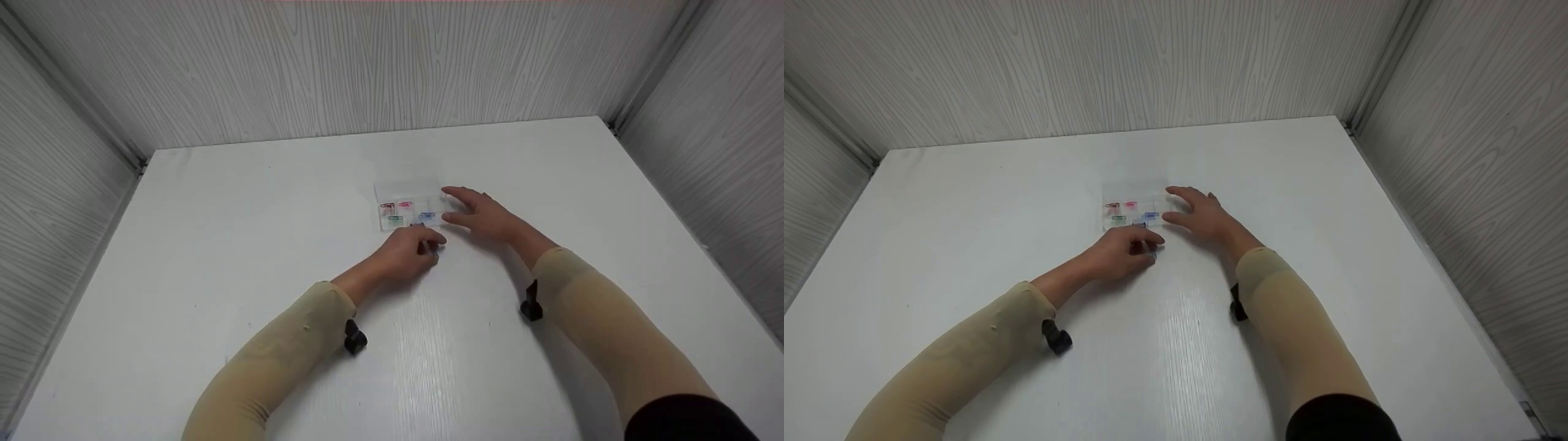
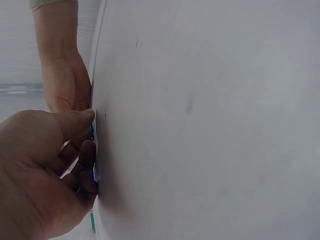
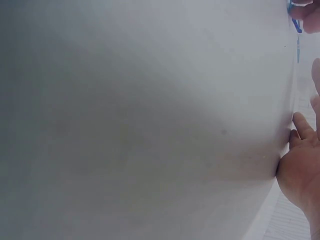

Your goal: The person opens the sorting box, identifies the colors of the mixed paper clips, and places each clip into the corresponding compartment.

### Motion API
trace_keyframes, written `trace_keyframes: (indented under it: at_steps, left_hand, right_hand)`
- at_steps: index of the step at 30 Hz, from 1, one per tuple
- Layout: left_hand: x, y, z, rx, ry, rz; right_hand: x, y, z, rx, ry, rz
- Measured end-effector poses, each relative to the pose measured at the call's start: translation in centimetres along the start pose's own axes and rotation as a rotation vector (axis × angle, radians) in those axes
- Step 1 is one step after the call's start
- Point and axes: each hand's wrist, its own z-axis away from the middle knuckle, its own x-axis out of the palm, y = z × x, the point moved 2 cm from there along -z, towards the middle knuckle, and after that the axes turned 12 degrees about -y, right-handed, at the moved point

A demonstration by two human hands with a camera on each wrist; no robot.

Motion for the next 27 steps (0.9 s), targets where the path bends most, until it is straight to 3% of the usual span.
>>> trace_keyframes:
  at_steps: [18,27]
  left_hand:
    - [-0.11,-0.28,-0.13,-0.042,-0.001,-0.082]
    - [-0.10,-0.30,-0.20,0.013,-0.006,-0.129]
  right_hand:
    - [-0.07,0.14,-0.03,0.025,-0.004,0.007]
    - [0.08,0.20,0.07,-0.014,0.006,-0.014]
